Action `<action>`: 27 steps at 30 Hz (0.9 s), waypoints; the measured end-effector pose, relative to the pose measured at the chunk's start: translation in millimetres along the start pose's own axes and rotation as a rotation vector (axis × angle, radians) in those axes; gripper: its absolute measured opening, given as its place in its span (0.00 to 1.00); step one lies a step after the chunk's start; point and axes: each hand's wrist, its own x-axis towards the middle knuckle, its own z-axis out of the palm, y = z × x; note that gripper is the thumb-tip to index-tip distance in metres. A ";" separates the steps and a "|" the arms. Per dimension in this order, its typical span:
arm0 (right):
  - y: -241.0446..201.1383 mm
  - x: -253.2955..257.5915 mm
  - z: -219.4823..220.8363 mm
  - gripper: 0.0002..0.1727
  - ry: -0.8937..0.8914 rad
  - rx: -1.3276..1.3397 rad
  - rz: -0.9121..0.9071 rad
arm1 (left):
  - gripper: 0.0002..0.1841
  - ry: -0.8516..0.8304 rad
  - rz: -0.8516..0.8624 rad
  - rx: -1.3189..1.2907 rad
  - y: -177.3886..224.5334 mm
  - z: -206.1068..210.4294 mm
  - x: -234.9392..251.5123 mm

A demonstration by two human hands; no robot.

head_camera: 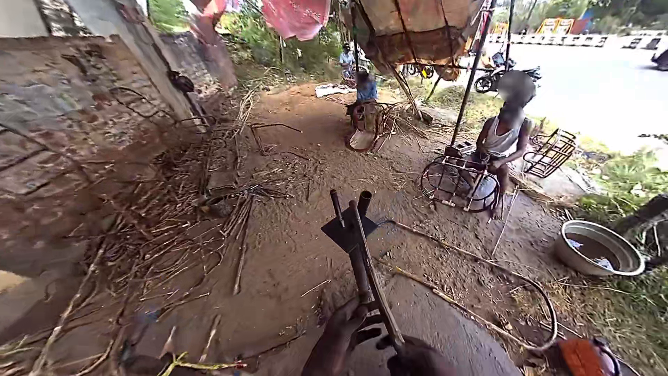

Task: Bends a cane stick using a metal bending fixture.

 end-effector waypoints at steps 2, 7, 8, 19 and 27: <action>-8.6 0.2 12.9 0.29 0.146 -0.134 0.008 | 0.15 0.108 -0.079 -0.076 -5.3 21.6 29.0; -10.7 -24.2 54.0 0.38 0.647 -1.056 -0.378 | 0.09 0.391 -0.074 -0.077 14.2 19.3 54.0; -7.0 -19.5 54.0 0.32 0.747 -1.155 -0.484 | 0.10 0.381 -0.089 -0.058 19.6 23.5 53.9; -134.1 -8.1 -65.2 0.33 1.346 -1.086 -0.741 | 0.17 0.208 -0.227 -0.044 53.5 114.1 130.0; -244.7 63.7 -226.0 0.27 1.173 -0.652 -0.564 | 0.27 0.399 -0.109 -0.110 29.3 180.7 228.1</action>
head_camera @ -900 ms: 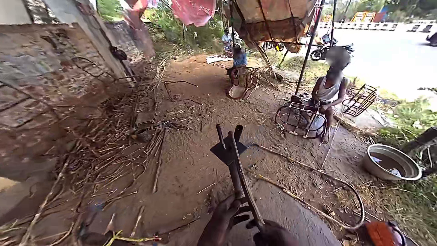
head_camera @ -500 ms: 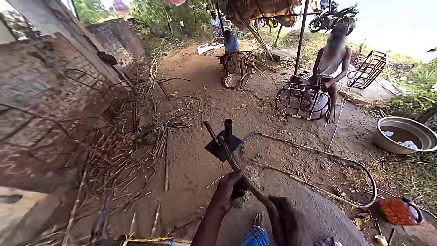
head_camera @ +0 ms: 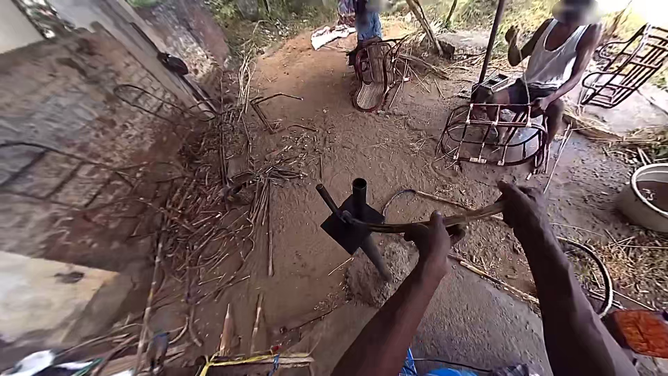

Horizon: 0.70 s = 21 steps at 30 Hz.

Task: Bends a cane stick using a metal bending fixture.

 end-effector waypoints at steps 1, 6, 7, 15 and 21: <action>-17.2 -37.8 -6.6 0.31 0.039 -0.102 -0.086 | 0.26 -0.069 -0.028 0.055 8.1 -20.7 -13.7; -54.2 -250.2 29.6 0.31 0.209 -0.321 -0.344 | 0.19 -0.206 -0.087 0.295 44.1 -138.5 -60.0; -49.7 -251.0 39.7 0.30 0.233 -0.314 -0.345 | 0.19 -0.189 -0.068 0.299 45.6 -142.0 -56.4; -28.4 -21.9 19.4 0.29 -0.038 -0.168 0.018 | 0.15 -0.037 0.038 0.108 39.7 -23.7 9.6; -59.5 -152.6 29.4 0.34 0.098 -0.272 -0.172 | 0.18 -0.168 -0.004 0.251 47.8 -87.5 -38.7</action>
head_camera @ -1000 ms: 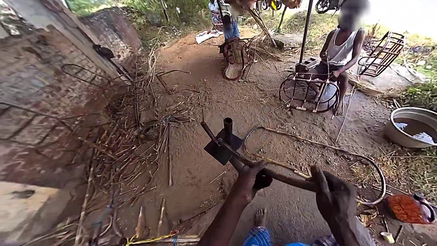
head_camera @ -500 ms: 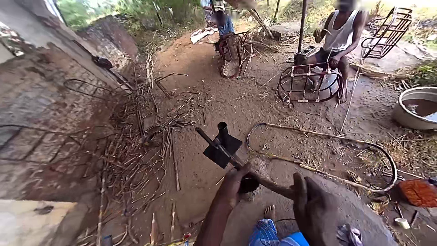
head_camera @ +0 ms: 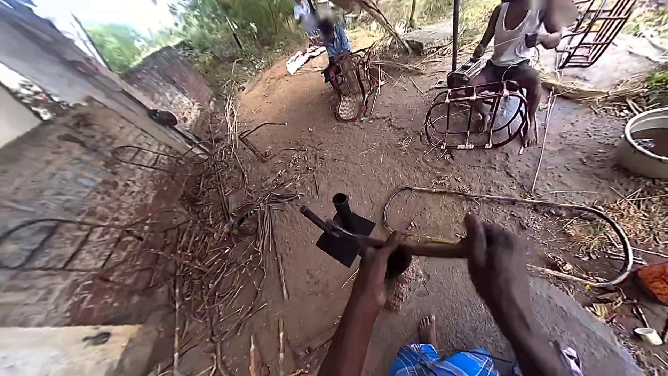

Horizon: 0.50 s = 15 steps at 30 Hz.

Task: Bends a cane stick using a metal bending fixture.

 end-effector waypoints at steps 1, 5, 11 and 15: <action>-10.6 -37.7 10.2 0.32 0.036 0.005 -0.031 | 0.20 -0.001 -0.029 -0.021 -9.1 -7.1 -15.7; -14.8 -54.6 43.4 0.28 0.043 -0.025 -0.035 | 0.26 -0.157 -0.116 -0.184 -39.2 31.9 -41.8; 30.5 121.8 58.9 0.29 -0.221 -0.007 0.213 | 0.42 -0.207 -0.032 -0.193 -26.1 139.2 96.8; 12.3 56.4 48.3 0.31 -0.072 -0.006 0.094 | 0.38 -0.335 -0.024 -0.095 -29.3 100.5 36.5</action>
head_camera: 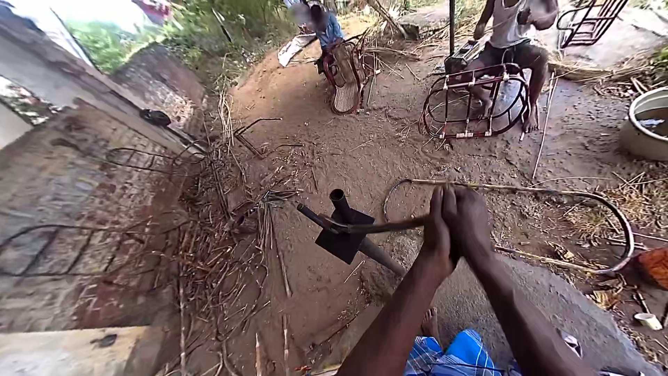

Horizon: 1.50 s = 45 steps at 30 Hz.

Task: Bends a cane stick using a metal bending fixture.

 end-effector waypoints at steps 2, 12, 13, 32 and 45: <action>-16.8 -73.2 3.2 0.29 0.008 0.018 0.037 | 0.36 -0.021 -0.093 -0.057 -6.0 -27.7 -57.2; -6.0 30.4 45.5 0.28 -0.306 0.008 0.125 | 0.21 0.368 0.143 -0.286 12.0 -17.7 43.7; -7.5 24.5 45.9 0.28 -0.299 0.025 0.114 | 0.22 0.370 0.130 -0.277 11.8 -19.7 39.6; -29.5 -90.4 69.7 0.27 -0.291 0.078 -0.019 | 0.39 0.497 -0.020 0.052 12.1 -132.3 -55.0; 53.4 -105.8 -77.4 0.30 0.064 0.237 -0.107 | 0.19 0.310 -0.150 -0.022 14.5 -119.4 -81.7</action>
